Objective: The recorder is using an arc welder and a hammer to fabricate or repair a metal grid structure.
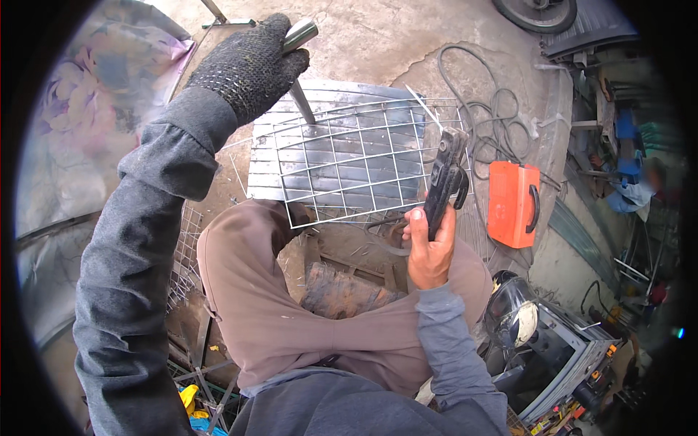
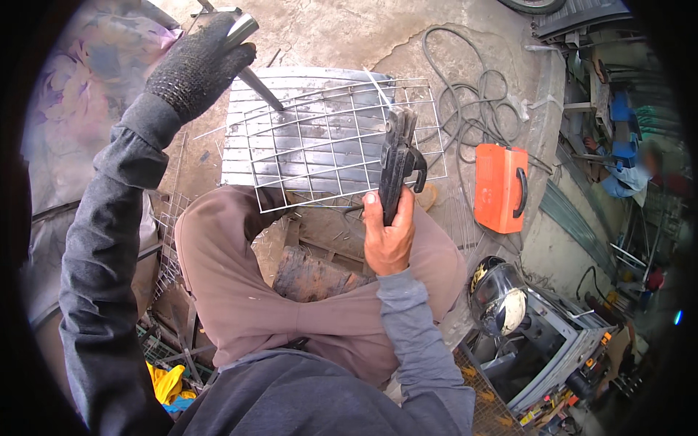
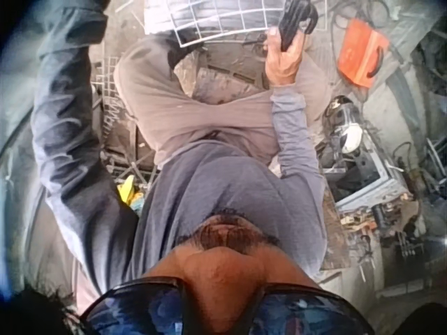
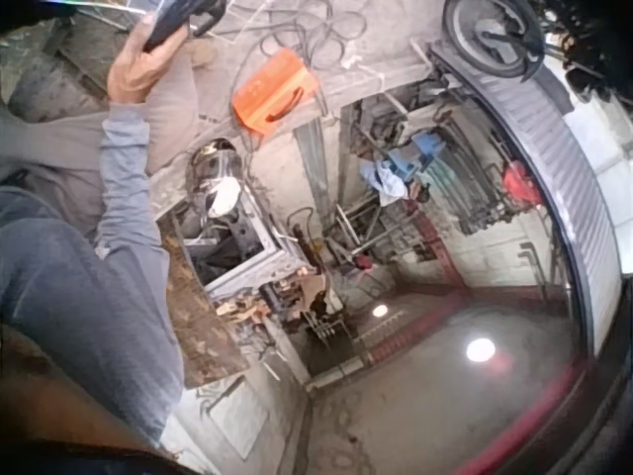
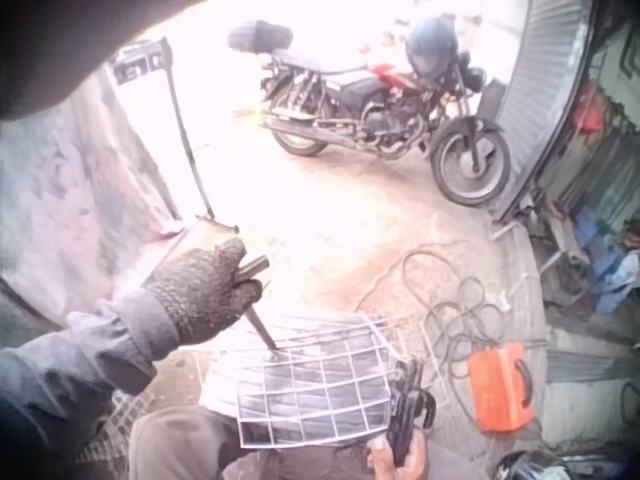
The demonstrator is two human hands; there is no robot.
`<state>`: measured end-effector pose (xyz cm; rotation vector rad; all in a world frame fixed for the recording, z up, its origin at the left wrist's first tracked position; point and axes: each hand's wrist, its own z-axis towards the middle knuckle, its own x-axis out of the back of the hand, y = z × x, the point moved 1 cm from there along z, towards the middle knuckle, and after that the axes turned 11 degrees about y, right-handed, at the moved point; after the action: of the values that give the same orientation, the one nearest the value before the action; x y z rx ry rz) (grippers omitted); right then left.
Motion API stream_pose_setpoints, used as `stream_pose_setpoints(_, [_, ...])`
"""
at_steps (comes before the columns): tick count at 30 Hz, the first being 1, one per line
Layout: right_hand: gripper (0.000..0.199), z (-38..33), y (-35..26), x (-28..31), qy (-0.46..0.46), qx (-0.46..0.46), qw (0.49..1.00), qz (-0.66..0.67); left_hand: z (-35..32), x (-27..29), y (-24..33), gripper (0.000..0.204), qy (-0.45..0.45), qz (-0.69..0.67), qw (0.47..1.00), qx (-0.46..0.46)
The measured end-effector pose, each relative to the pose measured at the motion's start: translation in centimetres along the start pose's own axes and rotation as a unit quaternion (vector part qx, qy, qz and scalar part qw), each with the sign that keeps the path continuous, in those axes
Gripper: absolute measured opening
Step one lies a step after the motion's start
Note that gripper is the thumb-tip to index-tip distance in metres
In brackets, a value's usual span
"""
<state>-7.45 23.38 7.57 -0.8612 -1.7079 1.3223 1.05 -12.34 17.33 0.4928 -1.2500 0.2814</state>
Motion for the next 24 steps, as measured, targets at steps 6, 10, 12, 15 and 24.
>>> stream_pose_setpoints(6, [0.035,0.5,3.4,2.2,0.030,0.010,0.997,-0.066,-0.2,2.1,2.9,0.038,-0.006,0.012,0.999,0.039])
stream_pose_setpoints(10, [0.034,0.1,4.4,1.8,0.039,-0.002,0.998,-0.053,-0.4,2.3,3.1,0.037,-0.018,-0.007,0.996,0.086])
stream_pose_setpoints(12, [0.034,0.0,4.6,1.3,0.037,-0.006,0.999,-0.037,-0.6,2.3,2.7,0.037,-0.015,-0.011,0.996,0.087])
stream_pose_setpoints(15, [0.035,0.2,4.8,1.2,0.037,-0.004,0.999,-0.040,-0.5,1.6,2.9,0.036,-0.002,-0.013,0.997,0.073])
stream_pose_setpoints(24, [0.039,-0.2,2.3,1.1,0.015,0.045,0.990,-0.132,-0.3,3.1,3.7,0.035,0.043,0.053,0.995,0.067])
